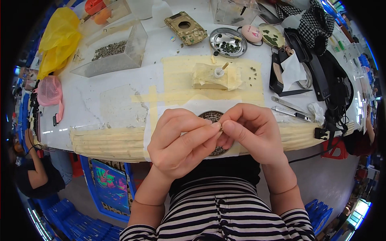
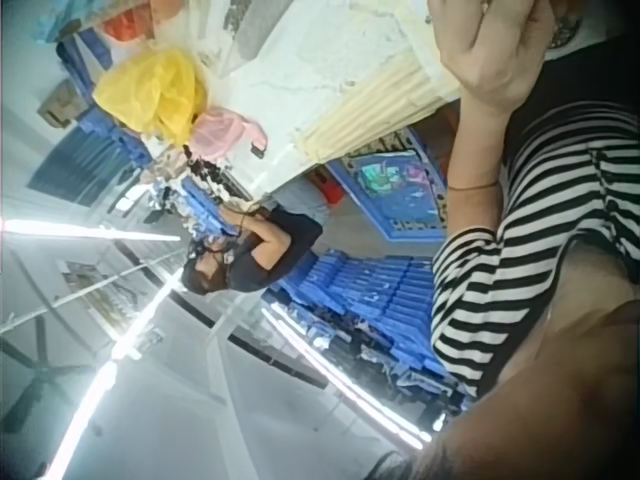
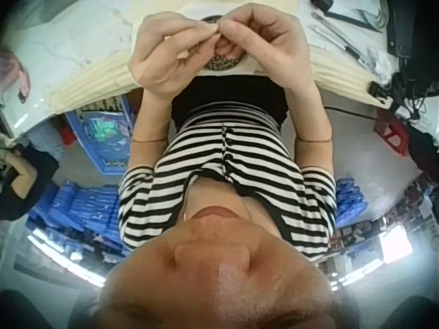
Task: Assembling small mechanical toy parts using tweezers at a workbench.
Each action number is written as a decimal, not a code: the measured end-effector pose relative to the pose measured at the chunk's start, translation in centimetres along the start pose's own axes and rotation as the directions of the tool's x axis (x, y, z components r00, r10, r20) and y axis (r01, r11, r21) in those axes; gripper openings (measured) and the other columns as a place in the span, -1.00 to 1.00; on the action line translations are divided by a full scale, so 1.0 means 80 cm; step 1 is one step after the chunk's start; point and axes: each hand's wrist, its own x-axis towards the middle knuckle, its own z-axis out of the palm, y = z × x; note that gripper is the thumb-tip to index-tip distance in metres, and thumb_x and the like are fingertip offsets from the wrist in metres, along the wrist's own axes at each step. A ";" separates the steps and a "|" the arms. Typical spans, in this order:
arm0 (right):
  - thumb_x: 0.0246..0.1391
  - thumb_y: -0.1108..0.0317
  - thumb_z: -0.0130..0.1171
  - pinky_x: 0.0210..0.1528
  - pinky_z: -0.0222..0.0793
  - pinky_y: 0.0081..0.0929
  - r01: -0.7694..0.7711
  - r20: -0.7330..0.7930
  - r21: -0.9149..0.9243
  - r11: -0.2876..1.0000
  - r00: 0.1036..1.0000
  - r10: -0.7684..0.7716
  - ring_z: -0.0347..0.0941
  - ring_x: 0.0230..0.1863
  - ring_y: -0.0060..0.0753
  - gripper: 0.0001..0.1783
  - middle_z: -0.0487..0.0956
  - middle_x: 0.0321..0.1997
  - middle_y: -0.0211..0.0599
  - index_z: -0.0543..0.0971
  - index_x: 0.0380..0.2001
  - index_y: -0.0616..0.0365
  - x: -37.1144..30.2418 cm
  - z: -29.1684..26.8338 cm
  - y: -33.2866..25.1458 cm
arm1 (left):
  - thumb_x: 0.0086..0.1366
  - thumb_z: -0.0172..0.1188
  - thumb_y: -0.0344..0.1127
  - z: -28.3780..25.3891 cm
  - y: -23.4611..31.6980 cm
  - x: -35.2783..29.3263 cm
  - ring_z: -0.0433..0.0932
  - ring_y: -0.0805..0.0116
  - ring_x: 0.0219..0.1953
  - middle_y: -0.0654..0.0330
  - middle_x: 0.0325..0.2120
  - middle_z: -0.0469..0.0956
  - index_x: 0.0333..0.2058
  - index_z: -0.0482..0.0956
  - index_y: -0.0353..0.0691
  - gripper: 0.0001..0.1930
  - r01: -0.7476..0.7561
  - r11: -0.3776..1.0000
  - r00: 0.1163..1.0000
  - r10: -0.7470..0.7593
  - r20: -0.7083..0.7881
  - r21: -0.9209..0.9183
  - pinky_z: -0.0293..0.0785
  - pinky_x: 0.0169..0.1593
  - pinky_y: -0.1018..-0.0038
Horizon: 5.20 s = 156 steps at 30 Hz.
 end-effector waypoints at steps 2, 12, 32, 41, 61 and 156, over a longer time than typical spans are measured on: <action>0.25 0.39 0.16 -0.31 0.52 -0.69 -0.107 0.058 0.084 0.991 0.993 0.103 0.57 -0.39 -0.62 -0.83 0.64 -0.41 -0.30 0.58 -0.25 0.33 0.002 -0.001 -0.004 | -0.11 0.41 -0.60 -0.003 0.000 0.002 0.49 0.33 -0.42 0.22 -0.42 0.57 -0.38 0.66 -0.27 -0.75 0.013 0.996 1.000 -0.013 0.005 -0.084 0.39 -0.34 0.46; 0.08 0.46 0.33 -0.36 0.52 -0.63 0.191 -0.124 -0.222 0.956 0.967 -0.222 0.58 -0.39 -0.54 -0.83 0.63 -0.38 -0.30 0.60 -0.27 0.29 -0.003 0.013 0.011 | -0.11 0.42 -0.58 0.006 0.002 -0.002 0.50 0.31 -0.41 0.21 -0.43 0.57 -0.36 0.65 -0.26 -0.74 0.011 0.995 0.999 -0.006 -0.047 0.102 0.43 -0.34 0.46; 0.04 0.54 0.32 -0.30 0.49 -0.61 0.195 -0.138 -0.184 0.963 0.965 -0.222 0.58 -0.36 -0.53 -0.83 0.65 -0.35 -0.19 0.65 -0.25 0.34 -0.005 0.020 0.013 | -0.18 0.44 -0.58 0.001 0.002 -0.002 0.52 0.28 -0.41 0.22 -0.40 0.60 -0.35 0.67 -0.27 -0.69 -0.014 0.997 0.998 0.018 -0.056 0.079 0.45 -0.34 0.45; -0.14 0.56 0.38 -0.43 0.53 -0.53 0.534 0.321 -0.844 0.037 0.559 -0.764 0.60 -0.42 -0.29 -0.66 0.60 -0.38 -0.21 0.66 -0.20 0.26 0.007 0.023 0.018 | -0.18 0.44 -0.59 0.006 -0.002 -0.001 0.50 0.26 -0.43 0.19 -0.46 0.56 -0.39 0.65 -0.30 -0.72 0.110 0.993 0.991 -0.105 -0.089 0.052 0.43 -0.39 0.44; -0.11 0.51 0.38 -0.38 0.56 -0.49 0.536 0.311 -0.844 0.037 0.544 -0.779 0.61 -0.39 -0.28 -0.74 0.62 -0.35 -0.16 0.65 -0.26 0.26 0.007 0.019 0.021 | -0.20 0.45 -0.57 0.005 0.000 -0.001 0.50 0.26 -0.41 0.20 -0.44 0.57 -0.38 0.66 -0.30 -0.70 0.051 0.994 0.995 -0.042 -0.088 0.099 0.44 -0.37 0.44; 0.27 0.40 0.13 -0.29 0.42 -0.72 0.048 -0.026 -0.005 0.999 0.999 -0.048 0.47 -0.37 -0.72 -0.84 0.56 -0.39 -0.43 0.54 -0.24 0.31 0.001 0.015 0.002 | -0.07 0.42 -0.57 0.001 0.004 0.001 0.50 0.33 -0.44 0.22 -0.42 0.59 -0.32 0.70 -0.27 -0.74 0.037 0.999 0.998 -0.037 -0.059 0.009 0.41 -0.36 0.47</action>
